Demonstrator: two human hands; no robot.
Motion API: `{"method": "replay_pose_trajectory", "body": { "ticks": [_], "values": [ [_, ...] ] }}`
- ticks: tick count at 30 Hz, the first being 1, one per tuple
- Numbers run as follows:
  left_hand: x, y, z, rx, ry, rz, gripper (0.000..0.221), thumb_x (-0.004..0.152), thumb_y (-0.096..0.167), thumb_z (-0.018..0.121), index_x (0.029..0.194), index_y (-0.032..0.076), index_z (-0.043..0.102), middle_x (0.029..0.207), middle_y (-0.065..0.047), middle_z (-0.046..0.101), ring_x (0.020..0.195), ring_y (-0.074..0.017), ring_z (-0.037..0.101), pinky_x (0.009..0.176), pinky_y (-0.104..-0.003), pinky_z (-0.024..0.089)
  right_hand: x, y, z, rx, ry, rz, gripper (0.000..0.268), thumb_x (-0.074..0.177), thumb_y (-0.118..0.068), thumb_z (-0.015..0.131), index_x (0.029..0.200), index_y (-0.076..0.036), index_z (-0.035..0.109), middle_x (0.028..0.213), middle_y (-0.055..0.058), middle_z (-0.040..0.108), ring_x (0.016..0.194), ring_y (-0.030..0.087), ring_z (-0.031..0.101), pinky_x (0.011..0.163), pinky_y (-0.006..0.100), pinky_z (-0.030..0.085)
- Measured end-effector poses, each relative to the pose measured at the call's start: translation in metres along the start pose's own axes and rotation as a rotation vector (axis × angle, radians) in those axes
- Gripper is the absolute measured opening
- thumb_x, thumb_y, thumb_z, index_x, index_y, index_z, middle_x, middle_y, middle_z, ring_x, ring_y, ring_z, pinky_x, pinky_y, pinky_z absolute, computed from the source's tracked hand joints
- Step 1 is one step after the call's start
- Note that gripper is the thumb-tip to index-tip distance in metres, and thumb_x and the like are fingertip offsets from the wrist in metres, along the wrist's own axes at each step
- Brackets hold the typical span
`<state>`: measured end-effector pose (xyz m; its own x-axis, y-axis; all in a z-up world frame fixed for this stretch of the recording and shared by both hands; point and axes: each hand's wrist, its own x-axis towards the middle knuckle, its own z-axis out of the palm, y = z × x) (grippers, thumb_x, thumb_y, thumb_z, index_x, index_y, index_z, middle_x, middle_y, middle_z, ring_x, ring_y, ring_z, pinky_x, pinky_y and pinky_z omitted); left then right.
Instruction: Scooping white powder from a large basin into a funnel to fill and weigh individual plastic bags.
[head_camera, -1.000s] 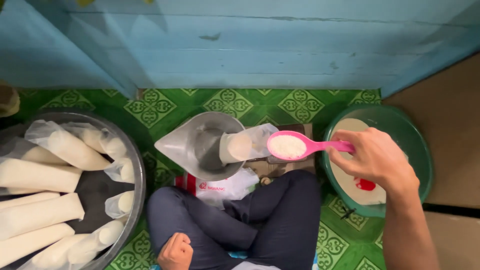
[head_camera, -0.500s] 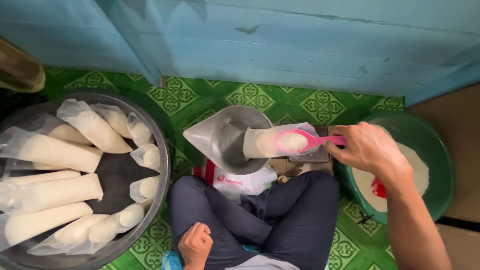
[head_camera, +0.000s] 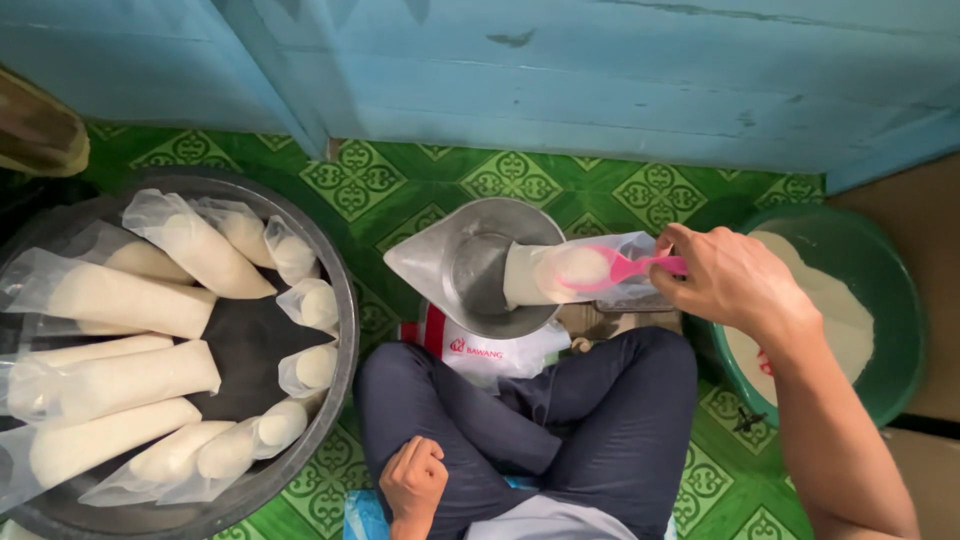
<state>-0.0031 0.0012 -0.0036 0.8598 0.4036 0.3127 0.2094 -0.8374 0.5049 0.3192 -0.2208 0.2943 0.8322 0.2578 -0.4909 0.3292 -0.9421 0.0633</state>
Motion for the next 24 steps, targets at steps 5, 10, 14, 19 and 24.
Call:
{"method": "replay_pose_trajectory", "body": {
  "ticks": [5, 10, 14, 19, 24],
  "values": [
    [0.003, 0.0, -0.001, -0.03, -0.004, 0.008, 0.037, 0.069, -0.014, 0.038, 0.051, 0.017, 0.048, 0.05, 0.006, 0.047, 0.04, -0.016, 0.039, 0.04, -0.026, 0.035, -0.001, -0.007, -0.003, -0.012, 0.0, 0.007, 0.041, 0.09, -0.038, 0.045, 0.12, -0.014, 0.058, 0.069, 0.017, 0.069, 0.068, 0.038, 0.062, 0.057, 0.047, 0.043],
    [0.007, 0.002, -0.004, -0.031, 0.029, 0.043, 0.035, 0.065, -0.014, 0.037, 0.052, 0.017, 0.046, 0.05, 0.006, 0.044, 0.04, -0.0168, 0.036, 0.04, -0.026, 0.034, 0.0, -0.012, -0.005, -0.031, -0.008, 0.02, 0.041, 0.091, -0.039, 0.043, 0.12, -0.014, 0.058, 0.067, 0.017, 0.068, 0.067, 0.037, 0.061, 0.057, 0.046, 0.042],
    [0.005, 0.001, -0.003, -0.039, 0.013, 0.046, 0.038, 0.073, -0.014, 0.038, 0.051, 0.016, 0.044, 0.048, 0.006, 0.043, 0.039, -0.014, 0.033, 0.038, -0.024, 0.03, 0.001, -0.014, -0.006, -0.04, -0.011, 0.006, 0.041, 0.092, -0.039, 0.046, 0.123, -0.014, 0.057, 0.066, 0.016, 0.069, 0.065, 0.037, 0.062, 0.056, 0.046, 0.043],
    [0.01, 0.004, -0.007, -0.039, 0.027, 0.065, 0.036, 0.07, -0.014, 0.038, 0.053, 0.016, 0.046, 0.051, 0.006, 0.046, 0.041, -0.0155, 0.038, 0.041, -0.025, 0.034, 0.004, -0.013, -0.002, -0.078, -0.002, -0.007, 0.042, 0.091, -0.04, 0.047, 0.123, -0.015, 0.058, 0.062, 0.015, 0.069, 0.065, 0.037, 0.062, 0.056, 0.047, 0.044],
    [0.01, 0.005, -0.007, -0.038, 0.041, 0.066, 0.037, 0.07, -0.014, 0.038, 0.052, 0.016, 0.048, 0.051, 0.006, 0.047, 0.041, -0.0162, 0.038, 0.041, -0.026, 0.034, 0.006, -0.01, 0.001, -0.15, 0.007, -0.024, 0.043, 0.087, -0.041, 0.049, 0.125, -0.023, 0.059, 0.058, 0.012, 0.067, 0.064, 0.034, 0.064, 0.055, 0.045, 0.046]
  ]
}}
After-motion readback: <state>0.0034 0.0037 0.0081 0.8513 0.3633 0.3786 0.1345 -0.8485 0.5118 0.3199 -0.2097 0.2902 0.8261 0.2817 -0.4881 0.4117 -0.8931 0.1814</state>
